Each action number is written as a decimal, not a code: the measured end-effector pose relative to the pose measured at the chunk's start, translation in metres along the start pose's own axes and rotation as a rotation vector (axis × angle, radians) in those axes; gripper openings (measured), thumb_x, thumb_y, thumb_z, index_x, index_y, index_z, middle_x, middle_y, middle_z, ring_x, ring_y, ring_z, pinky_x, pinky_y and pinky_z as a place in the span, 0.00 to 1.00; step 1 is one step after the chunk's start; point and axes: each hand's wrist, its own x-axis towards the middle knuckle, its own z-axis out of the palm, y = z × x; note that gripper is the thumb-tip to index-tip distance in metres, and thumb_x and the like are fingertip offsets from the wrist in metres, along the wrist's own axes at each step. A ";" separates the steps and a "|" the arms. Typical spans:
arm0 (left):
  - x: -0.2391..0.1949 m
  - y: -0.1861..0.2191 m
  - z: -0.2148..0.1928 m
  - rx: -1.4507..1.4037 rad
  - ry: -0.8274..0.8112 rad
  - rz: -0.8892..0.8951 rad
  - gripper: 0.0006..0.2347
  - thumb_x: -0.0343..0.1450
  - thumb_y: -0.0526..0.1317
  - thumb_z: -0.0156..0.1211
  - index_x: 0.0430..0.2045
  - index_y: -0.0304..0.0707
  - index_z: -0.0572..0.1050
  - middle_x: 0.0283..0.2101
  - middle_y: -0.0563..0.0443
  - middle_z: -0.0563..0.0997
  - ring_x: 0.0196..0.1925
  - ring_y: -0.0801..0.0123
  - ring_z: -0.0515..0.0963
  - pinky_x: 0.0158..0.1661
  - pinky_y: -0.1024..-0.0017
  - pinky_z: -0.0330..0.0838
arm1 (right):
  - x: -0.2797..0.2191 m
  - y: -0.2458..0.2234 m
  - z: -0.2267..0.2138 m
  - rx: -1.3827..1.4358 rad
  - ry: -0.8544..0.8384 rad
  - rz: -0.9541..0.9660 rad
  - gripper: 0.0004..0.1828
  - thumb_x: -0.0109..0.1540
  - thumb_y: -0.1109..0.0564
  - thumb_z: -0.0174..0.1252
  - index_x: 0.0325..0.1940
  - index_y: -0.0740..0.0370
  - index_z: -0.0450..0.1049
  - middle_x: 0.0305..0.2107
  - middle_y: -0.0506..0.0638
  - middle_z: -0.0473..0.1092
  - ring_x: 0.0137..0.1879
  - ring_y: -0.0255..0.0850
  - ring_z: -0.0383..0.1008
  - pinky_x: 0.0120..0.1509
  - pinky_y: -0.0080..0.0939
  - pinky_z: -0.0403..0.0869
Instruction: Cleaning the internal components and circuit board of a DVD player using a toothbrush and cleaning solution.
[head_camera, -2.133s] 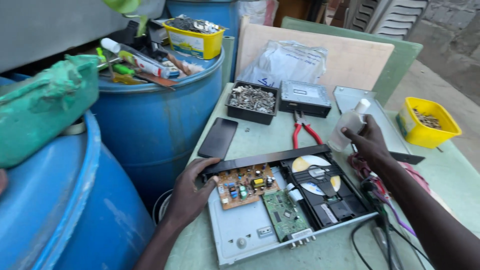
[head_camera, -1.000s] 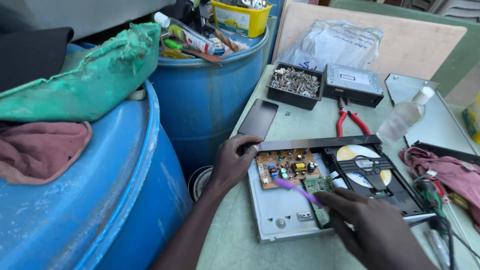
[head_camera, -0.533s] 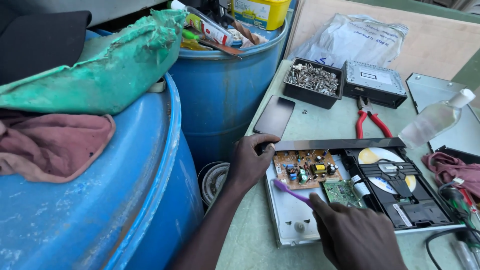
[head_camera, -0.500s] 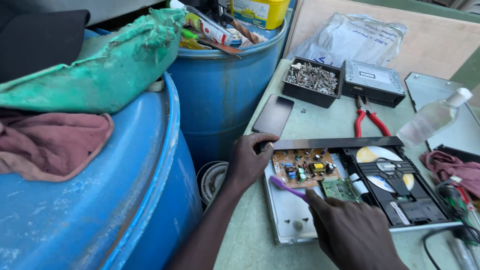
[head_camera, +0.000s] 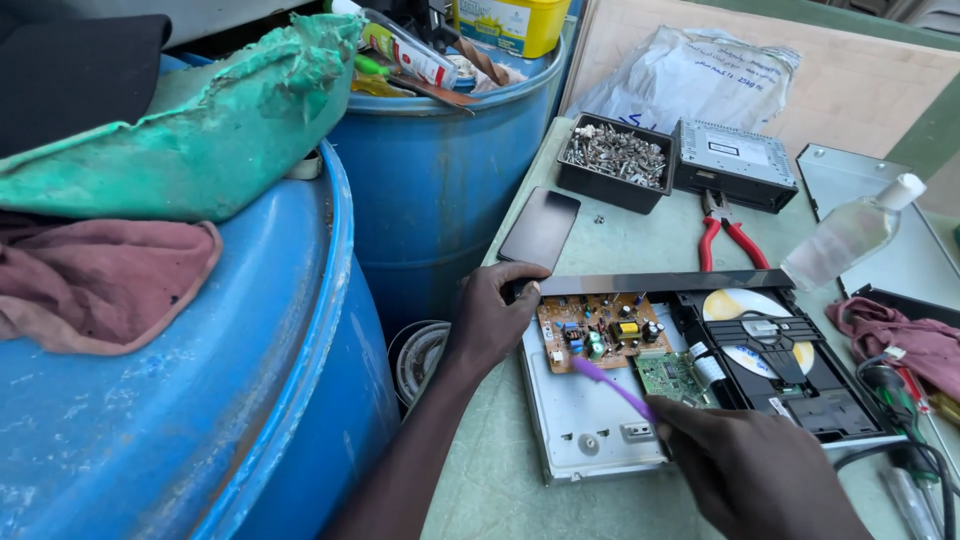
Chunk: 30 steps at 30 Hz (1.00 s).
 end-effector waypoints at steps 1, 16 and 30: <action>0.001 0.002 0.001 0.013 0.000 -0.015 0.11 0.66 0.38 0.56 0.37 0.44 0.84 0.40 0.56 0.87 0.20 0.80 0.72 0.25 0.74 0.71 | -0.001 0.007 -0.001 0.019 -0.052 0.122 0.23 0.58 0.39 0.48 0.57 0.20 0.71 0.34 0.41 0.81 0.36 0.55 0.80 0.36 0.55 0.73; 0.001 -0.003 0.004 -0.006 -0.006 0.042 0.11 0.66 0.36 0.55 0.37 0.41 0.83 0.42 0.52 0.86 0.45 0.70 0.84 0.41 0.72 0.79 | 0.012 -0.031 0.008 0.050 0.085 -0.103 0.16 0.64 0.45 0.45 0.54 0.39 0.72 0.16 0.51 0.75 0.23 0.58 0.74 0.27 0.57 0.66; 0.001 -0.003 0.002 -0.015 -0.029 0.016 0.11 0.67 0.36 0.55 0.39 0.41 0.83 0.44 0.51 0.86 0.47 0.68 0.84 0.44 0.71 0.80 | 0.015 -0.020 -0.014 0.132 -0.037 -0.083 0.18 0.62 0.43 0.49 0.53 0.33 0.77 0.19 0.46 0.80 0.30 0.54 0.78 0.33 0.55 0.69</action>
